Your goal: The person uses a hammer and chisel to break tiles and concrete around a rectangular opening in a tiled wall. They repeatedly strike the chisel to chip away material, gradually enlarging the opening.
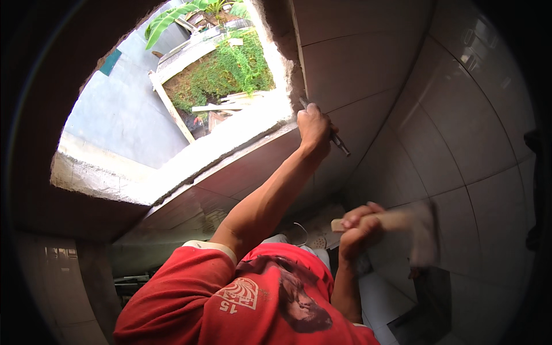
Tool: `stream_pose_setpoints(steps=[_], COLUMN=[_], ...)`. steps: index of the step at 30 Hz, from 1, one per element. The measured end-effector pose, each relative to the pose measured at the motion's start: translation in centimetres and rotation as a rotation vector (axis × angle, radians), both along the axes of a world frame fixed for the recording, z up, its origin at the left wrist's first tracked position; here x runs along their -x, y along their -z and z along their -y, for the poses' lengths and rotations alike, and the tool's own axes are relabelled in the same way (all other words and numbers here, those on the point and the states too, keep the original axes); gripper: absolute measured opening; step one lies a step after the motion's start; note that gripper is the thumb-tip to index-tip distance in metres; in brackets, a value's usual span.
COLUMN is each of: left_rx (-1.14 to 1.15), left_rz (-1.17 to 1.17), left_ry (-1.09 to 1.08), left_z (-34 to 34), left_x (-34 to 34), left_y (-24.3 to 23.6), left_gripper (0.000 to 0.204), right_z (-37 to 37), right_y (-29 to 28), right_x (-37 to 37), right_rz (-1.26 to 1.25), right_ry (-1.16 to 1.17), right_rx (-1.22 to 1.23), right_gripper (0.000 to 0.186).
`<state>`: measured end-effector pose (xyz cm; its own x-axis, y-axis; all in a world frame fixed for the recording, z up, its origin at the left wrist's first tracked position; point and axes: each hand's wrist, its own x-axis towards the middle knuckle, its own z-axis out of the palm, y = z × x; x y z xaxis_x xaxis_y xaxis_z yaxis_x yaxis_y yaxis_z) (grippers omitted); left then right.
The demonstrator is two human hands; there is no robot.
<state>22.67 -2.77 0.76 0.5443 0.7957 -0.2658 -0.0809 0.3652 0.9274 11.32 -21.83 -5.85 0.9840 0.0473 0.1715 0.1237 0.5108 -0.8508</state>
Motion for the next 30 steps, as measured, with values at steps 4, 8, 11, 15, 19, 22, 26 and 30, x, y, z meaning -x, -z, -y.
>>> stream_pose_setpoints(steps=[4,8,11,15,19,22,26,30], left_rx=[0.057,0.112,0.175,0.155,0.18,0.19,0.17,0.178], left_rz=[0.053,0.103,0.077,0.049,0.055,0.06,0.074,0.095], left_ry=[-0.048,-0.019,-0.061,-0.058,-0.081,-0.11,-0.111,-0.121], left_z=[-0.2,-0.5,-0.3,0.0,0.0,0.2,0.3,0.1], left_x=[-0.2,-0.3,-0.4,-0.6,-0.5,-0.6,-0.9,-0.9], left_y=[0.1,-0.1,-0.5,-1.0,-1.4,-1.5,-1.2,-0.4], left_gripper=[0.022,0.027,0.017,0.017,0.015,0.013,0.013,0.013], right_z=[-0.6,-1.0,-1.1,-1.4,-0.7,-0.9,-1.7,-1.7], right_y=[-0.1,1.0,1.6,1.2,0.2,0.0,0.5,1.1], right_x=[0.2,-0.2,-0.5,-0.5,-0.3,-0.1,-0.2,-0.3], right_rz=[-0.138,-0.109,0.285,-0.272,-0.004,0.118,-0.205,0.008], right_ry=[-0.233,-0.206,0.056,-0.536,-0.029,-0.022,-0.394,-0.071], right_rx=[0.019,0.198,-0.186,0.168,-0.013,-0.073,0.266,-0.033], right_gripper=[0.051,0.041,0.046,0.034,0.047,0.051,0.028,0.035])
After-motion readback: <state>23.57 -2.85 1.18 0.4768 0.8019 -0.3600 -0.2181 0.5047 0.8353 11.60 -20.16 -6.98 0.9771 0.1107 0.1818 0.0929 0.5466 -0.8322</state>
